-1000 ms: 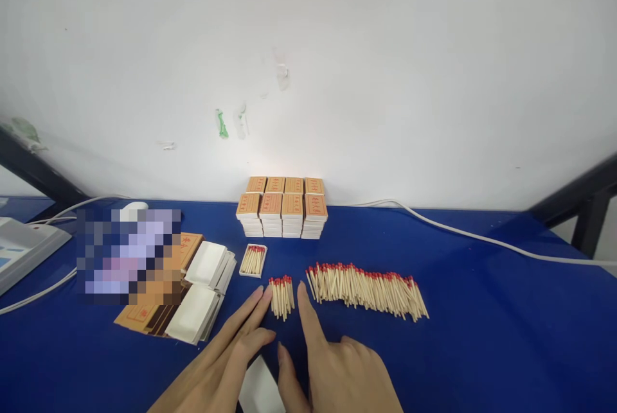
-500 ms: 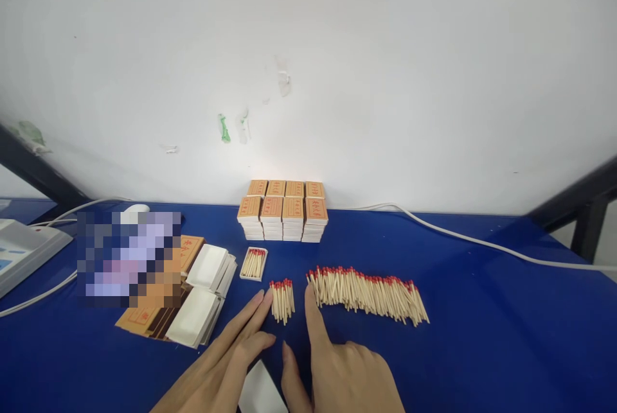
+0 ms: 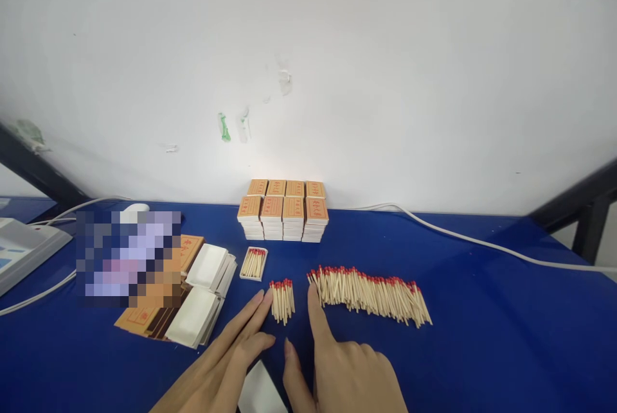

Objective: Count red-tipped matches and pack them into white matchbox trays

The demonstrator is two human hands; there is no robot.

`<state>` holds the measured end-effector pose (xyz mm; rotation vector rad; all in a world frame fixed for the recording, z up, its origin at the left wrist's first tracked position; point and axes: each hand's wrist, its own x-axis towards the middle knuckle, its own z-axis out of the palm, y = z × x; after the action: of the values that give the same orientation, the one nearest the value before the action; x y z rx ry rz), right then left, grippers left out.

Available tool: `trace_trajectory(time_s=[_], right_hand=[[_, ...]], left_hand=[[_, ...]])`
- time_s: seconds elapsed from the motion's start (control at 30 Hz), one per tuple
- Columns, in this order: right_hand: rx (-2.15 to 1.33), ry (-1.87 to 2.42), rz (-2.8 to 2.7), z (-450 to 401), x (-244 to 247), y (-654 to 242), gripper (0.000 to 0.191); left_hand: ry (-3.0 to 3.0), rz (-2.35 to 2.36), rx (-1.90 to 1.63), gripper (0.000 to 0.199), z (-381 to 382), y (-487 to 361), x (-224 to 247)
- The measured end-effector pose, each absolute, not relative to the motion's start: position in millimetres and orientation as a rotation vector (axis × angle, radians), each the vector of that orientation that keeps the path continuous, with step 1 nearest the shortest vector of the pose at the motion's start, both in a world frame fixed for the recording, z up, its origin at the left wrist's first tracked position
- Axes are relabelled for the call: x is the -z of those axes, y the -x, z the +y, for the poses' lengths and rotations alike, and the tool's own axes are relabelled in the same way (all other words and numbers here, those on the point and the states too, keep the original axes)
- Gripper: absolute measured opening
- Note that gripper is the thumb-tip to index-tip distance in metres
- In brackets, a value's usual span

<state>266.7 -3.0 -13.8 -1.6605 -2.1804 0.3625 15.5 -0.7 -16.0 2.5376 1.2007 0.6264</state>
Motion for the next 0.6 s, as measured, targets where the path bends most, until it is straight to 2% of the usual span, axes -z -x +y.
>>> trace_trajectory(time_s=[0.13,0.6], right_hand=[[-0.362,1.652,-2.186,-3.6,14.0,-267.9,0.069],[-0.382,1.609,-2.21,-5.8,18.4,-265.7,0.064]], left_hand=[[-2.587,1.245,-0.626,0.031,-3.3,-18.0,20.6],[-2.547,1.176,-0.687,0.03,-0.2,-16.8,3.1]])
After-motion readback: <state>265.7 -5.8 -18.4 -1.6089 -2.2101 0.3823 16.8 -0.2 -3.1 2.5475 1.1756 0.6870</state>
